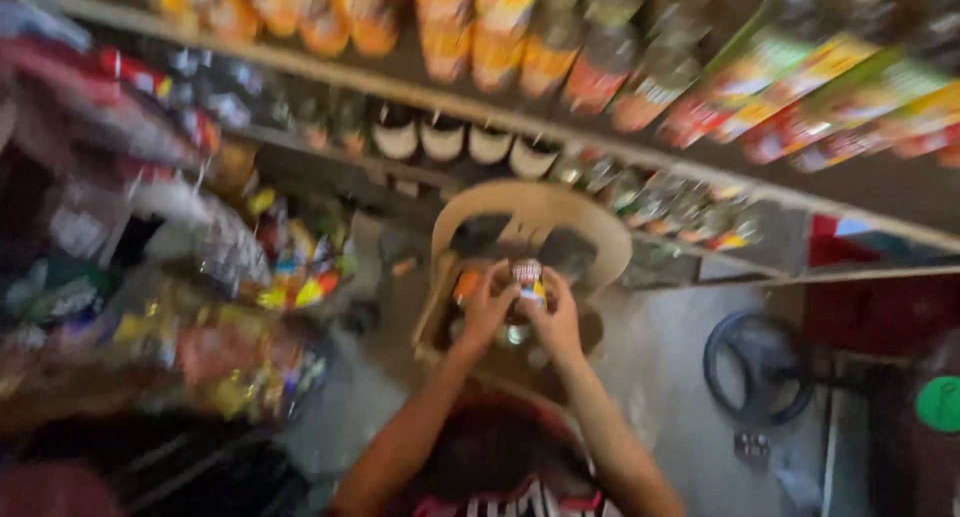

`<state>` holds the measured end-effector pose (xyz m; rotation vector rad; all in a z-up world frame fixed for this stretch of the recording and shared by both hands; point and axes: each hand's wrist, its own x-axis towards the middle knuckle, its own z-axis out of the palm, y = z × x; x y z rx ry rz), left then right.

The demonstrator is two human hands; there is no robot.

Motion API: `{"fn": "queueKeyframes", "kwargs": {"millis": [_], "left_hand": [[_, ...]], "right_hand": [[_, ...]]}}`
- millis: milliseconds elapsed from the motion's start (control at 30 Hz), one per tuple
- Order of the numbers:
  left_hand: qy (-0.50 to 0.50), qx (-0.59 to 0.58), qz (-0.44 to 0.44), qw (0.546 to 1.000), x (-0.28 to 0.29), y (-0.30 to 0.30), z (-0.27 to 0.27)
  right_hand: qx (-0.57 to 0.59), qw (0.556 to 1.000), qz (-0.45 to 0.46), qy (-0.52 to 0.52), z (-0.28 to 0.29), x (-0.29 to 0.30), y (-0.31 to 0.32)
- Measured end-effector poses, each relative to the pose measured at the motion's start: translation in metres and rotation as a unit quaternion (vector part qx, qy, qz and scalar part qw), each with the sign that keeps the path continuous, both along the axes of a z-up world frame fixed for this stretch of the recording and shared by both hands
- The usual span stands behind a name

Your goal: The person is sorting and restocking various canned food items from a box onto the shelves of a grocery store.

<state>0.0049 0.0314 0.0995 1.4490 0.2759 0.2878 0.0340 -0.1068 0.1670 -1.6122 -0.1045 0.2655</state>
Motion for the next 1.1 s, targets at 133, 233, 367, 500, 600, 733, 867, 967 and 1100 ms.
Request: {"fn": "queueKeyframes", "kwargs": {"millis": [133, 233, 367, 500, 600, 733, 867, 967, 1100], "left_hand": [[0.108, 0.068, 0.009, 0.992, -0.035, 0.015, -0.046], [0.337, 0.008, -0.010, 0.942, -0.063, 0.022, -0.076], [0.234, 0.021, -0.002, 0.972, -0.075, 0.034, -0.144], [0.287, -0.079, 0.063, 0.953, -0.090, 0.046, -0.160], [0.398, 0.074, 0.047, 0.913, -0.095, 0.060, -0.148], [0.404, -0.037, 0.092, 0.909, -0.097, 0.056, -0.169], [0.269, 0.021, 0.012, 0.963, -0.092, 0.060, -0.189], [0.161, -0.020, 0.008, 0.987, -0.092, 0.063, -0.196], [0.361, -0.059, 0.055, 0.929, -0.086, 0.064, -0.200]], "right_hand": [[-0.042, 0.988, 0.021, 0.147, -0.091, -0.020, 0.008], [-0.021, 0.983, 0.046, 0.177, -0.163, -0.039, 0.009], [0.039, 0.972, 0.104, 0.207, -0.161, -0.049, 0.035], [0.112, 0.929, 0.140, 0.323, -0.148, -0.047, 0.058], [0.066, 0.922, 0.195, 0.329, -0.199, -0.049, 0.067], [-0.072, 0.950, 0.300, 0.046, -0.268, -0.052, 0.064], [-0.146, 0.952, 0.269, 0.032, -0.303, -0.056, 0.070], [-0.259, 0.902, 0.305, -0.163, -0.325, -0.055, 0.074], [-0.321, 0.818, 0.354, -0.318, -0.322, -0.052, 0.077]]}}
